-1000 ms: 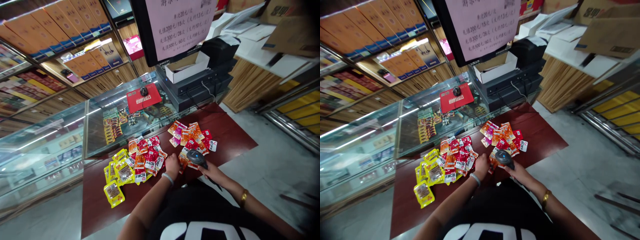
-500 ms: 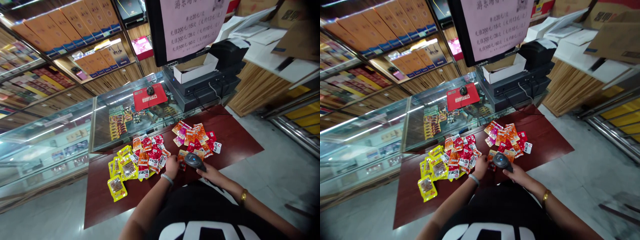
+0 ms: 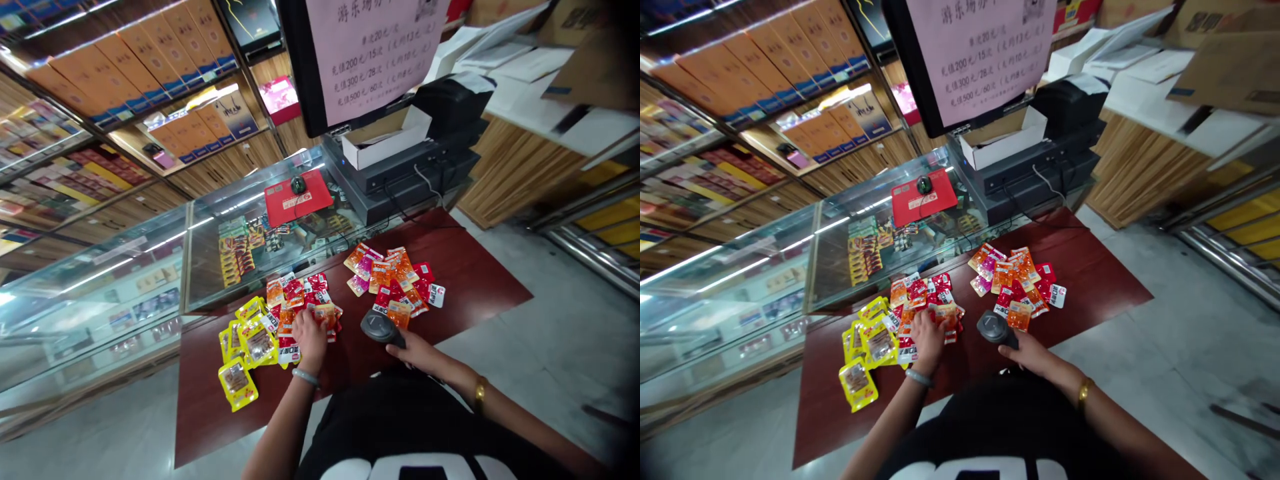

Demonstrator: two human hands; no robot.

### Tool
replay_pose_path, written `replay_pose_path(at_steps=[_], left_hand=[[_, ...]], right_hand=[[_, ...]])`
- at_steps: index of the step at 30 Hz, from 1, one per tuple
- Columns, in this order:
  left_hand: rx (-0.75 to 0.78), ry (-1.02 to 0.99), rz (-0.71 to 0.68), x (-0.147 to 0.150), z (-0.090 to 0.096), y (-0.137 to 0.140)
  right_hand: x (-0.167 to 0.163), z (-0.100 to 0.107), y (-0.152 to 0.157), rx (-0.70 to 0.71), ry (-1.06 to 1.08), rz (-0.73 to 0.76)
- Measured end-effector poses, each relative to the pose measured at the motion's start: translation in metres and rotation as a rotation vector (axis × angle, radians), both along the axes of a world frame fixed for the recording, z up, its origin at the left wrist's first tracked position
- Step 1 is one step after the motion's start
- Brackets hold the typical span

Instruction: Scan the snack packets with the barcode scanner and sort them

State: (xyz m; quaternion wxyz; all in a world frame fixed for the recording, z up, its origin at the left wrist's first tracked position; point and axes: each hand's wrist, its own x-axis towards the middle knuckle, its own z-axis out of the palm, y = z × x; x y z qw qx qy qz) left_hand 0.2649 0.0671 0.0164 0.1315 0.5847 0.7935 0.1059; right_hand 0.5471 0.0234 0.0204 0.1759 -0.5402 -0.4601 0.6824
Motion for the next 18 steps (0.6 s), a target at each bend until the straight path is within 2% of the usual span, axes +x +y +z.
replay_pose_path(at_steps=[2,5,7,10,14,18], left_hand=[[0.023,-0.017,-0.136,0.021,-0.002,0.007],[-0.070,-0.134,-0.364,0.072,-0.013,0.023],[-0.161,-0.167,-0.409,0.106,-0.023,0.033],[-0.278,-0.172,-0.384,0.137,-0.034,0.044],[-0.330,-0.190,-0.359,0.142,-0.042,0.046],[-0.373,-0.379,-0.251,0.122,-0.046,0.040]], right_hand=[[0.006,-0.003,-0.004,0.012,-0.007,-0.023],[0.019,-0.006,-0.013,0.039,-0.018,-0.050],[0.028,-0.006,-0.020,0.031,-0.036,-0.083],[0.038,-0.005,-0.029,-0.007,-0.073,-0.143],[0.044,-0.004,-0.035,-0.052,-0.096,-0.206],[0.042,-0.003,-0.031,-0.043,-0.094,-0.229]])
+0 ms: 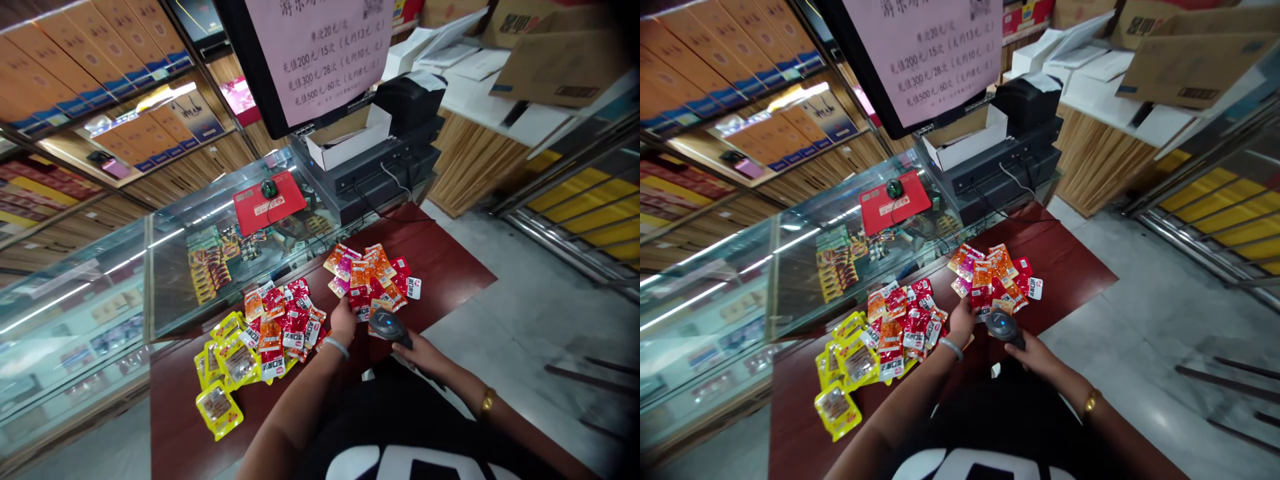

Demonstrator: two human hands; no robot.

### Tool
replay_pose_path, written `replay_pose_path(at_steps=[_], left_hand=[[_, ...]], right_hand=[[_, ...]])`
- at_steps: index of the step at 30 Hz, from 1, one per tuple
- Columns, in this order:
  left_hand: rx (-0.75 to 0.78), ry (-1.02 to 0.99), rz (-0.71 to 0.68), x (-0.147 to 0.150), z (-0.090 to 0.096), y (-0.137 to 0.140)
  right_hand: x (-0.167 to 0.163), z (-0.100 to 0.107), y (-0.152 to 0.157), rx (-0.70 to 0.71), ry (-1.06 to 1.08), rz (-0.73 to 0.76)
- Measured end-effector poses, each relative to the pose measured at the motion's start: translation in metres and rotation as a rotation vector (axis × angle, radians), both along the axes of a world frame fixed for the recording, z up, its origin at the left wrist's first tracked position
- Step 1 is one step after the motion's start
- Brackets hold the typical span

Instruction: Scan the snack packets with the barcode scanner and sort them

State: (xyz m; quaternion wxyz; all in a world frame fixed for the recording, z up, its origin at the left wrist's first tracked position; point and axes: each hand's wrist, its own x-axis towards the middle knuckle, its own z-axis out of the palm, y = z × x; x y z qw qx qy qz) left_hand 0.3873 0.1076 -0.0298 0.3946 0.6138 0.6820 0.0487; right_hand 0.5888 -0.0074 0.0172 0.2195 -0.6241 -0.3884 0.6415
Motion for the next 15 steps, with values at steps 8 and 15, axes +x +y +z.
replay_pose_path(at_steps=[8,15], left_hand=[[0.008,-0.011,0.098,-0.042,0.017,-0.019],[0.027,-0.029,0.164,-0.075,0.030,-0.033]], right_hand=[[-0.029,0.022,0.039,0.112,0.094,0.052],[-0.045,0.023,0.052,0.187,0.155,0.122]])
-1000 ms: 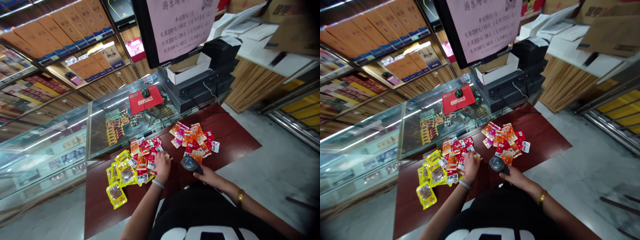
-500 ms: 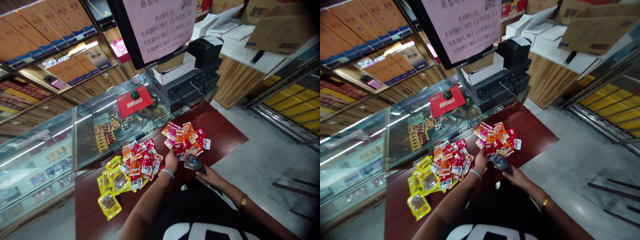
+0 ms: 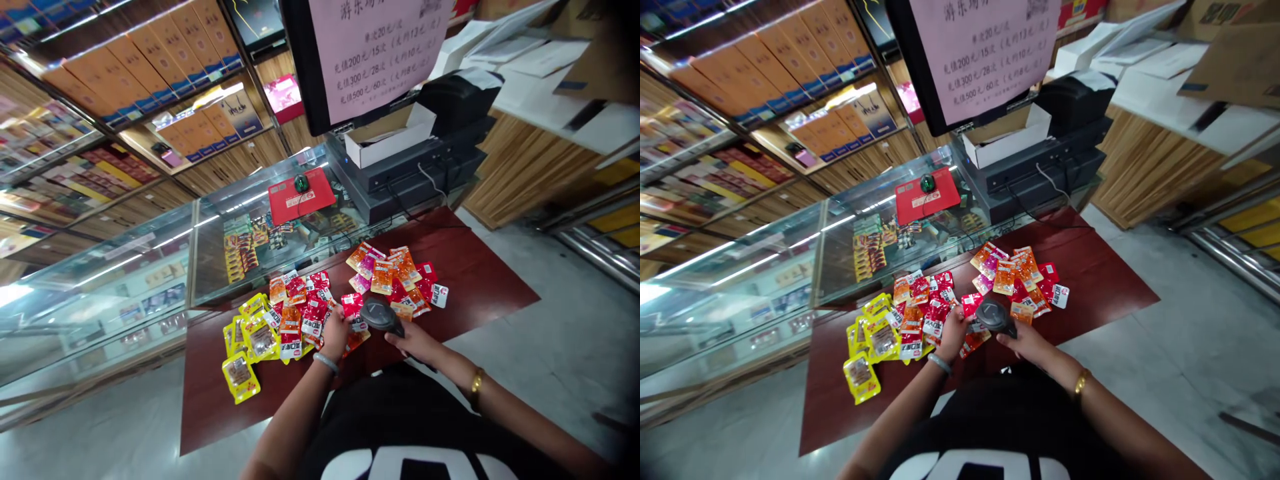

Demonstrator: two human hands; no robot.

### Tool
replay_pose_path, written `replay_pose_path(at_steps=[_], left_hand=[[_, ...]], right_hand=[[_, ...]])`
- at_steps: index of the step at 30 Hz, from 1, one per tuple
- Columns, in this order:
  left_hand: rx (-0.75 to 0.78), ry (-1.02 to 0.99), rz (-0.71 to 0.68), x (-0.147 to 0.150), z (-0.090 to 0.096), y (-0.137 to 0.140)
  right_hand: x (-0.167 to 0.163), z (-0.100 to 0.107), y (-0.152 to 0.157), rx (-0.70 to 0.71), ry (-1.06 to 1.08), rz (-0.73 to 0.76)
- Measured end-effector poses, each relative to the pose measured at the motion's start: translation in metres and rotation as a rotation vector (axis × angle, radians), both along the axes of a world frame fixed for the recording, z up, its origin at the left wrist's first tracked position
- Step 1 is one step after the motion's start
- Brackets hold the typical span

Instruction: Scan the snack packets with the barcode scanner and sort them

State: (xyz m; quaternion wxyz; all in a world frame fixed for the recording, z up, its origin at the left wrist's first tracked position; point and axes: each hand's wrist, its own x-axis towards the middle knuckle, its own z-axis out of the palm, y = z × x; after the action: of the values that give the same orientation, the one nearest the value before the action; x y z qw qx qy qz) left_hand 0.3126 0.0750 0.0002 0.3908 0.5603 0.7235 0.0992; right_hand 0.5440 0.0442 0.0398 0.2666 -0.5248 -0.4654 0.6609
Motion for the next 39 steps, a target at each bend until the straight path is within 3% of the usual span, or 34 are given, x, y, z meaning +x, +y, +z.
replay_pose_path(at_steps=[4,7,11,15,18,26,34,39], left_hand=[[0.175,0.307,0.099,-0.018,0.006,-0.011],[0.292,0.345,-0.084,0.002,0.004,-0.013],[0.223,0.226,-0.413,0.066,-0.007,-0.009],[0.113,0.257,-0.478,0.115,-0.015,-0.002],[0.076,0.304,-0.505,0.124,-0.016,0.000],[-0.100,0.301,-0.399,0.089,-0.009,0.003],[-0.074,0.231,-0.213,0.054,-0.007,-0.004],[-0.087,0.292,-0.065,-0.003,0.004,-0.009]], right_hand=[[0.010,-0.017,-0.013,-0.063,-0.013,0.017],[0.023,-0.021,-0.026,-0.109,-0.036,-0.007],[0.043,-0.018,-0.044,-0.129,-0.091,-0.068],[0.062,-0.013,-0.059,-0.183,-0.159,-0.163],[0.069,-0.011,-0.065,-0.201,-0.178,-0.211],[0.055,-0.007,-0.051,-0.225,-0.157,-0.192],[0.028,-0.009,-0.024,-0.090,-0.088,-0.028],[0.017,-0.020,-0.015,-0.044,-0.030,0.072]])
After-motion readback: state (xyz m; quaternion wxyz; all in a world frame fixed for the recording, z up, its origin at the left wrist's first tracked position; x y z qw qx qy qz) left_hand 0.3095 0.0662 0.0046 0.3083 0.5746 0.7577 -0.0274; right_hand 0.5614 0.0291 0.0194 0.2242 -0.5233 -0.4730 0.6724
